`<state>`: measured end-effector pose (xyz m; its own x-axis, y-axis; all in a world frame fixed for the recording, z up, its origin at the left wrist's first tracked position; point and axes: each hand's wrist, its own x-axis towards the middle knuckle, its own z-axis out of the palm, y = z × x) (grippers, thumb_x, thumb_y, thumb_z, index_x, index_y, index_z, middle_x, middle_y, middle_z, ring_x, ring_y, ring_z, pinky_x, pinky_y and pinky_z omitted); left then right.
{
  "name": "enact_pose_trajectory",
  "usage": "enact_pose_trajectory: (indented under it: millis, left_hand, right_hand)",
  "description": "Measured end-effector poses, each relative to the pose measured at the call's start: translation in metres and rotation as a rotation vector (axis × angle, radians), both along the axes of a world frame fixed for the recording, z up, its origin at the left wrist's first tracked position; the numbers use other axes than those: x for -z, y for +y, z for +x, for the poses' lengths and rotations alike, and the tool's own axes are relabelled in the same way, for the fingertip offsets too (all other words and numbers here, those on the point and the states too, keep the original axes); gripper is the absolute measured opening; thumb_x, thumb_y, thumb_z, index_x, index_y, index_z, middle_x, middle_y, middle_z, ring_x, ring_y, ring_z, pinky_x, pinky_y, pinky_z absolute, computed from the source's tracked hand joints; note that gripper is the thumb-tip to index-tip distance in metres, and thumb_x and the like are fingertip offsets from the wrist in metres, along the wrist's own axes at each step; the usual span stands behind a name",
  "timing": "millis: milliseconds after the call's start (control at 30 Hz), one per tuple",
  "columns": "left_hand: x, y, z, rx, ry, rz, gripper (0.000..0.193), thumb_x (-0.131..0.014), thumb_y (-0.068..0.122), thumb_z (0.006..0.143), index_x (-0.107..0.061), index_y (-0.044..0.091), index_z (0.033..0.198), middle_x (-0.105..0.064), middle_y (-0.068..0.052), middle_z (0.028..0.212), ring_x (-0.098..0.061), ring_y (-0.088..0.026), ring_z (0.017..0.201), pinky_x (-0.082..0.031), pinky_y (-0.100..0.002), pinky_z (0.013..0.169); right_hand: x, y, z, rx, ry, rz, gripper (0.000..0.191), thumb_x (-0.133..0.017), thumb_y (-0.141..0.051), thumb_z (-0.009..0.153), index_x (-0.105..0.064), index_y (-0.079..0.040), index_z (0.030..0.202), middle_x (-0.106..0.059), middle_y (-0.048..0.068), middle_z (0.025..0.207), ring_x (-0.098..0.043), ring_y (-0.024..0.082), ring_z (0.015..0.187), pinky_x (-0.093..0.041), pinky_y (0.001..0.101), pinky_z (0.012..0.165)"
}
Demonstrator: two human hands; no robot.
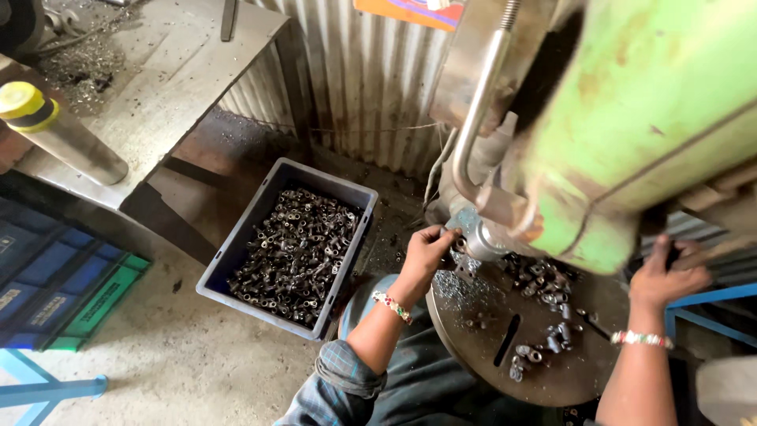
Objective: The person sits at a bench drill press and processes small metal fittings one at a time, placing each part under the drill bit, operating the machine, and moving finished parts onto the round table and into a nearby bin filled with similar parts.
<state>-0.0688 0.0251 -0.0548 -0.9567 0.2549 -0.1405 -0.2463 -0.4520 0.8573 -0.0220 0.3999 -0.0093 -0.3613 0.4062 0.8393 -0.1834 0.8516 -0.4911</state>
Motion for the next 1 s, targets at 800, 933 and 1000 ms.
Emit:
enact_pose_trajectory:
  millis: [800,933,1000]
  left_hand:
    - [-0.012,-0.021,0.01,-0.722,0.364,-0.38,0.032,-0.056,0.022,0.099,-0.065,0.002,0.075,-0.063,0.003,0.072,-0.058,-0.01,0.064,-0.046,-0.031,0.061]
    - [-0.025,-0.068,0.011,-0.752,-0.302,0.439,0.034,-0.053,0.038,0.101,-0.068,0.01,0.09,-0.067,0.0,0.081,-0.055,-0.017,0.065,-0.044,-0.033,0.061]
    - [-0.026,-0.078,0.026,-0.675,-0.436,0.542,0.044,-0.043,0.048,0.098,-0.069,0.013,0.094,-0.076,0.0,0.089,-0.06,-0.017,0.066,-0.049,-0.033,0.064]
  right_hand:
    - [0.015,-0.013,0.109,0.122,-0.514,0.012,0.051,-0.07,-0.039,0.112,-0.056,0.004,0.135,-0.067,0.019,0.125,-0.061,0.037,0.121,-0.042,0.0491,0.115]
    - [0.01,-0.01,0.115,0.049,-0.425,0.294,0.061,-0.058,-0.033,0.113,-0.044,0.011,0.153,-0.047,0.029,0.158,-0.042,0.045,0.15,-0.03,0.053,0.125]
    - [0.008,-0.013,0.112,0.052,-0.425,0.26,0.057,-0.055,-0.028,0.112,-0.045,0.008,0.154,-0.047,0.028,0.158,-0.041,0.044,0.151,-0.03,0.0526,0.125]
